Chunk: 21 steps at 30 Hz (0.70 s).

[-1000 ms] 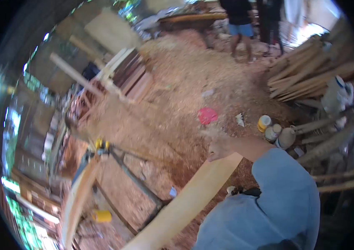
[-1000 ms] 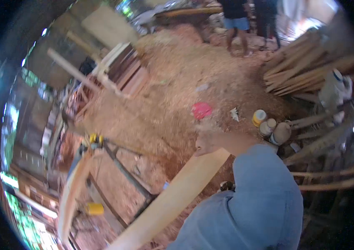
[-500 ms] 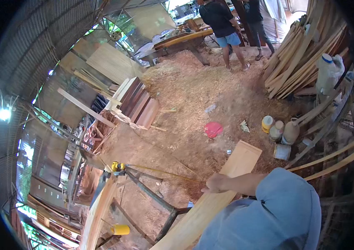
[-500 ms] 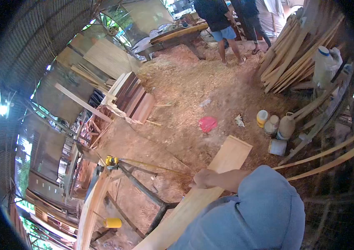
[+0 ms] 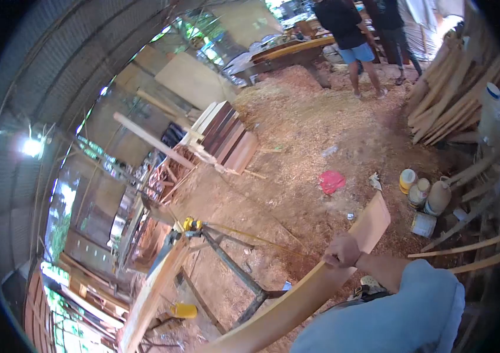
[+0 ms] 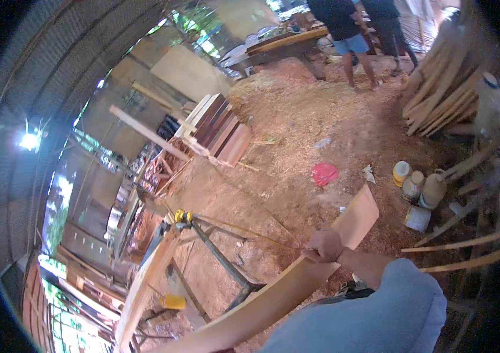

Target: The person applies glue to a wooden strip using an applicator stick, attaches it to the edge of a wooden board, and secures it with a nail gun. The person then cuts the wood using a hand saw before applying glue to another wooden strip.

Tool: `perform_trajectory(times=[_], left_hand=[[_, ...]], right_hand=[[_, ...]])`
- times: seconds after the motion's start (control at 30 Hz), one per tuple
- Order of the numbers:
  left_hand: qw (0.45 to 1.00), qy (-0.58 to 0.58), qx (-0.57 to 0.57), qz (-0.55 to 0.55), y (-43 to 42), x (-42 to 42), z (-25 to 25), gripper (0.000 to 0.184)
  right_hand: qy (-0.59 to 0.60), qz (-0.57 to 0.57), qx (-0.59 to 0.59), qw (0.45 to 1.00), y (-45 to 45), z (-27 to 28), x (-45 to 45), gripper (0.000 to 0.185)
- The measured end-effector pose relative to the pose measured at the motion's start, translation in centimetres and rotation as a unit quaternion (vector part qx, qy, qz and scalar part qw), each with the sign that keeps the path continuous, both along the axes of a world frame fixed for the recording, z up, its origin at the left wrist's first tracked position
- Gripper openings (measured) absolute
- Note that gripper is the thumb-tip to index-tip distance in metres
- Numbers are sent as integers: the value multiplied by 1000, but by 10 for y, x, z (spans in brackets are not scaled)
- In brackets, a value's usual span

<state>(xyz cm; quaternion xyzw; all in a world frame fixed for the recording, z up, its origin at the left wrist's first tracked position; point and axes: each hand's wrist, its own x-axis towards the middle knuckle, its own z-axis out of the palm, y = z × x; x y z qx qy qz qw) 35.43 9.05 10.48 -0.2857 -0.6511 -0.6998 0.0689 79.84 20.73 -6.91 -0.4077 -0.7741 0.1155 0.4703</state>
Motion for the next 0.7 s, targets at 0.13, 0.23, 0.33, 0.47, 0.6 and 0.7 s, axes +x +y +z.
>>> perform_trajectory(times=[0.13,0.23,0.33,0.47,0.6,0.7], left_hand=[[996,-13,43,74,-59,-16,-6,30],[989,-29,91,114,-100,-17,-15,30],[982,-26,126,139,-127,-16,-25,30],[967,-115,173,149,-147,-4,-21,29],[975,-20,123,182,-163,-4,-25,24],[976,55,42,207,-184,1,-26,17]], right_hand=[[-94,62,-168,979,7,-85,-36,18],[-32,-119,-132,984,8,-138,-104,20],[112,-62,-220,967,45,-114,-137,25],[288,46,-278,915,99,16,-130,22],[458,178,-369,789,155,83,-102,23],[483,244,-342,769,149,158,-92,26]])
